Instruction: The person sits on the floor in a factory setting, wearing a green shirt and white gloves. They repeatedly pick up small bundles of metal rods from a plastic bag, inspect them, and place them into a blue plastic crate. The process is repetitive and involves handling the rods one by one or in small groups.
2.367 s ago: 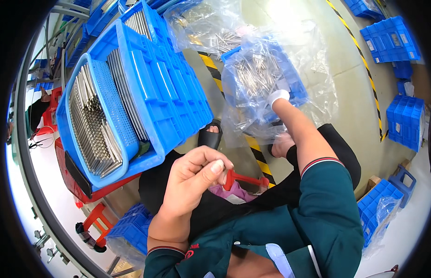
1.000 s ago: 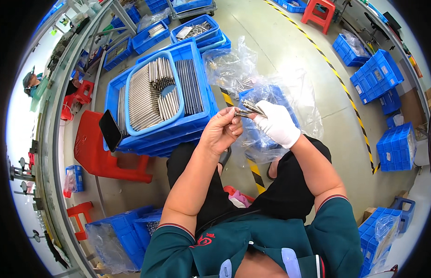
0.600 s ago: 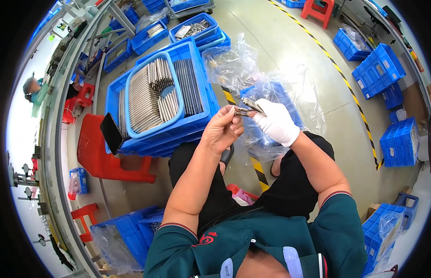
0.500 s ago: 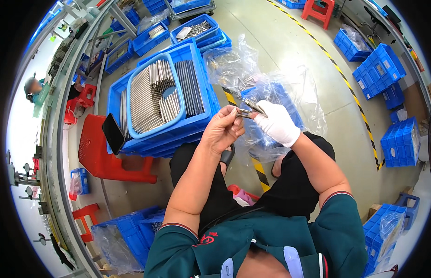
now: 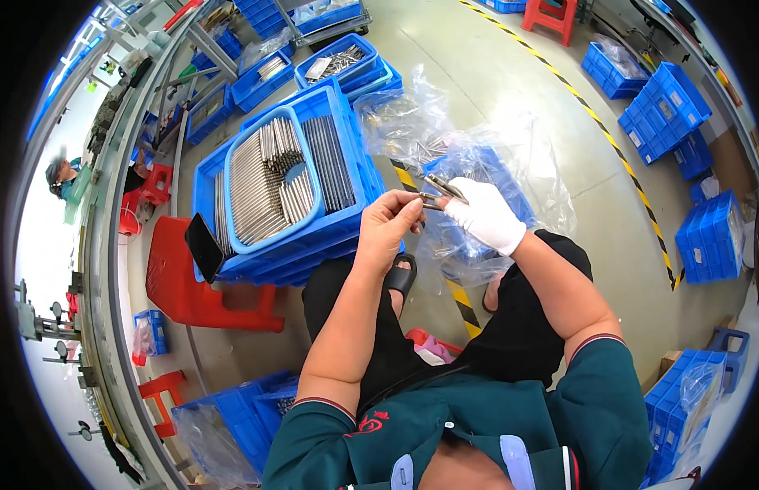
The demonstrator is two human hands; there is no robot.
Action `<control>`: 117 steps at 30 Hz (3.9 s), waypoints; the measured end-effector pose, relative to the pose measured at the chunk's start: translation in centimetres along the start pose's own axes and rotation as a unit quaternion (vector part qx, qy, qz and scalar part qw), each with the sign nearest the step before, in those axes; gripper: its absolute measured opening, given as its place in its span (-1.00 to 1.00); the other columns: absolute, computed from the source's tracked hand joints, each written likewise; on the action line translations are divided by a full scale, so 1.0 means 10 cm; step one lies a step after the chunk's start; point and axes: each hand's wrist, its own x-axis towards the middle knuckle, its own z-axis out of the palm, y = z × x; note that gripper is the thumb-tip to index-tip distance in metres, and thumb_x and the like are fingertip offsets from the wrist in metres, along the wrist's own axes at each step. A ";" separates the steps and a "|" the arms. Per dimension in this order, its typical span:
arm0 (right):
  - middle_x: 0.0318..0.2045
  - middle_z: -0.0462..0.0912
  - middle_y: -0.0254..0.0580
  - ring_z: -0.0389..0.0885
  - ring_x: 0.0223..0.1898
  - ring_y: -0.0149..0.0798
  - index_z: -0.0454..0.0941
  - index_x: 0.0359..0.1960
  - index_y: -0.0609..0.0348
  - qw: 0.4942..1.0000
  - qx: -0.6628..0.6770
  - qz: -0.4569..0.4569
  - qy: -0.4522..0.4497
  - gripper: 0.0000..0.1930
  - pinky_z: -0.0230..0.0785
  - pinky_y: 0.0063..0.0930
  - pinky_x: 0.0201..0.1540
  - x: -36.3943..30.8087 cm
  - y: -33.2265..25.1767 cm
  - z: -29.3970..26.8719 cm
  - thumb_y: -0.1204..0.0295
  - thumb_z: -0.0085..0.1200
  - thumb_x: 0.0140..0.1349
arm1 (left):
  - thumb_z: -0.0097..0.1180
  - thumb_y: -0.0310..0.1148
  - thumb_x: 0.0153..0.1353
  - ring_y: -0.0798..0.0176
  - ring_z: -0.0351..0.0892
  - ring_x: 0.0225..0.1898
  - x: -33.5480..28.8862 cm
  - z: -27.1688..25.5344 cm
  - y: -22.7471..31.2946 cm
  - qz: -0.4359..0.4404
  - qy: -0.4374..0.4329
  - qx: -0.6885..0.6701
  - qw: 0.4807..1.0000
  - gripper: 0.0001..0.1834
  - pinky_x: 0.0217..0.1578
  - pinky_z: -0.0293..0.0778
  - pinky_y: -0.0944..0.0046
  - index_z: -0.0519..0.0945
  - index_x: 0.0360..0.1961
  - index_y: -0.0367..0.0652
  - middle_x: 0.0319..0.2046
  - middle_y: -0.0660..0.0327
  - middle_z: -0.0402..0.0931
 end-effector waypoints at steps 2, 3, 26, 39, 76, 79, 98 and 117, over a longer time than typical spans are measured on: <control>-0.58 0.48 -0.03 0.47 -0.53 -0.08 0.47 -0.37 0.22 1.000 0.002 -0.009 -0.001 -0.73 0.31 -0.29 -0.41 0.00 0.03 0.01 0.22 0.05 0.21 | 0.11 -0.36 0.25 0.46 0.40 -0.52 -0.01 0.00 0.03 0.003 0.008 0.069 0.998 -0.82 -0.48 0.34 0.46 0.55 -0.25 -0.28 -0.51 0.25 0.51; -0.58 0.49 -0.03 0.47 -0.53 -0.07 0.47 -0.37 0.22 1.000 0.003 -0.013 -0.001 -0.73 0.31 -0.29 -0.41 0.00 0.04 0.01 0.22 0.05 0.21 | 0.10 -0.36 0.25 0.47 0.39 -0.52 -0.01 0.00 0.04 0.005 0.011 0.103 0.995 -0.82 -0.49 0.32 0.47 0.55 -0.26 -0.28 -0.52 0.27 0.50; -0.56 0.54 -0.05 0.54 -0.49 0.09 0.42 -0.37 0.11 0.973 -0.201 -0.110 0.028 -0.78 0.37 -0.13 -0.43 -0.06 -0.07 0.09 0.21 0.00 0.20 | 0.17 -0.30 0.21 0.56 0.22 -0.49 -0.04 -0.06 0.08 0.020 0.054 0.149 0.987 -0.77 -0.49 0.17 0.49 0.57 -0.38 -0.29 -0.52 0.42 0.40; -0.51 0.51 0.03 0.51 -0.43 0.09 0.43 -0.39 0.16 0.998 -0.049 -0.022 -0.011 -0.76 0.32 -0.18 -0.38 -0.06 -0.14 0.06 0.22 0.00 0.21 | 0.13 -0.35 0.23 0.52 0.26 -0.53 0.00 -0.05 0.05 -0.033 0.020 -0.092 0.995 -0.83 -0.48 0.19 0.49 0.59 -0.33 -0.27 -0.54 0.35 0.44; -0.66 0.33 -0.49 0.20 -0.64 -0.60 0.48 -0.44 0.17 0.947 0.245 0.105 -0.180 -0.77 0.04 -0.65 -0.61 -0.03 -0.05 -0.03 0.26 0.10 0.23 | 0.07 -0.28 0.28 0.52 0.35 -0.52 -0.03 -0.07 0.09 -0.047 -0.007 -0.026 0.999 -0.78 -0.48 0.25 0.50 0.55 -0.29 -0.26 -0.53 0.34 0.45; -0.66 0.34 -0.49 0.21 -0.62 -0.60 0.49 -0.44 0.17 0.948 0.242 0.111 -0.177 -0.77 0.06 -0.64 -0.60 -0.03 -0.03 -0.03 0.26 0.11 0.22 | 0.08 -0.29 0.27 0.51 0.36 -0.52 -0.04 -0.10 0.12 -0.055 -0.016 -0.020 0.998 -0.78 -0.48 0.26 0.50 0.55 -0.29 -0.27 -0.54 0.33 0.46; -0.63 0.39 -0.44 0.29 -0.57 -0.53 0.50 -0.43 0.19 0.968 0.191 0.070 -0.150 -0.68 0.15 -0.57 -0.52 -0.06 0.00 0.07 0.15 0.13 0.18 | 0.16 -0.37 0.20 0.45 0.50 -0.45 -0.07 -0.25 0.03 -0.099 -0.048 -0.117 0.987 -0.88 -0.42 0.41 0.44 0.55 -0.36 -0.21 -0.43 0.24 0.58; -0.65 0.37 -0.46 0.25 -0.59 -0.55 0.52 -0.45 0.17 0.948 0.231 0.131 -0.177 -0.66 0.12 -0.58 -0.55 -0.07 -0.01 -0.02 0.13 0.05 0.25 | 0.06 -0.34 0.29 0.57 0.23 -0.55 -0.11 -0.05 0.17 0.029 0.041 0.083 0.995 -0.81 -0.51 0.17 0.53 0.55 -0.28 -0.29 -0.56 0.40 0.36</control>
